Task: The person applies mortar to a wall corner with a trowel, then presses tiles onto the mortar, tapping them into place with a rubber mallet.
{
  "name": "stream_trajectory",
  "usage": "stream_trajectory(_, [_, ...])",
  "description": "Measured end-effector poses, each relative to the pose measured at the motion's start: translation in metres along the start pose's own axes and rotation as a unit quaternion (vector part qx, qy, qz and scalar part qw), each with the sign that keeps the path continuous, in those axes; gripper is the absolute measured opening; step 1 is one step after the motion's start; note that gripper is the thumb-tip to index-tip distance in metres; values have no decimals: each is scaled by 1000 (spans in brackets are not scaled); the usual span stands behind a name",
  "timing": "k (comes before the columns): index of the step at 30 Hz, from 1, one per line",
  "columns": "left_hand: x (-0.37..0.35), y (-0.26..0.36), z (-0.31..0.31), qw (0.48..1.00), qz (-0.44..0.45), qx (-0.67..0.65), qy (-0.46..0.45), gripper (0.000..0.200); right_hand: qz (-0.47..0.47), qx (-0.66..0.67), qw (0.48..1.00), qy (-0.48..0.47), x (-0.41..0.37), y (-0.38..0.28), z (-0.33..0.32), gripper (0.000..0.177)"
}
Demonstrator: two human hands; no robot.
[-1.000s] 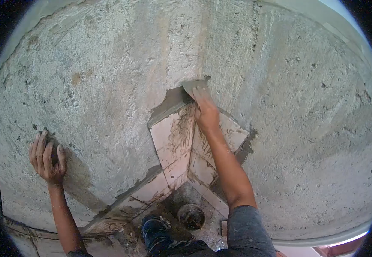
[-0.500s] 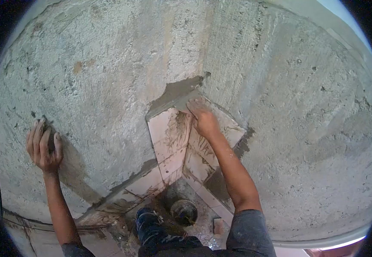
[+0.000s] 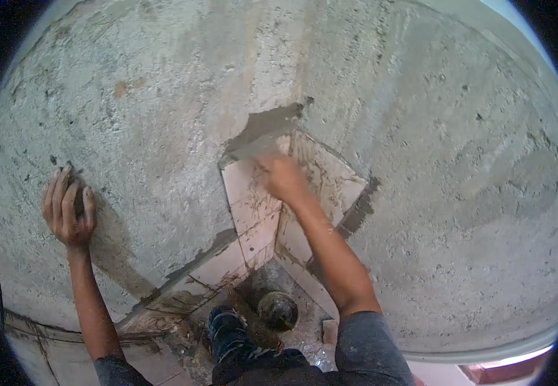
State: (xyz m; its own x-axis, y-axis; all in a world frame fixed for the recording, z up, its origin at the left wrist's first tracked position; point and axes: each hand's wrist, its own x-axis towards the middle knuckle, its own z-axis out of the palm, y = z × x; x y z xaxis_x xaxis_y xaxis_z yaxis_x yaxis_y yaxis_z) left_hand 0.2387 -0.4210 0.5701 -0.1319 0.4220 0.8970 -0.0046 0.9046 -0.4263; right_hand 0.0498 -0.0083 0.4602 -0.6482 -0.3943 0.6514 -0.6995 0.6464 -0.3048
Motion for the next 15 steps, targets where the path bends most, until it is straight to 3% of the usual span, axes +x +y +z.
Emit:
stream_trajectory(1, [0, -1, 0, 1000, -4, 5, 1, 17, -10, 17, 999, -40, -1, -14, 0, 47])
stream_trajectory(4, [-1, -3, 2, 1000, 12, 7, 15, 17, -39, 19, 999, -27, -4, -56, -4, 43])
stream_trajectory(6, [2, -1, 0, 1000, 17, 3, 19, 17, -72, 102, 990, -58, -8, -72, -9, 41])
stream_trajectory(10, [-1, -6, 2, 1000, 19, 0, 2, 20, -50, 231, 971, -35, -28, -82, -37, 40])
stream_trajectory(12, [-6, -6, 0, 1000, 17, -5, -18, 22, 13, 305, 951, 42, -49, -77, -48, 41])
stream_trajectory(15, [-5, -10, 1, 999, 41, 2, -13, 22, 274, 338, 895, 98, -113, -47, -30, 37])
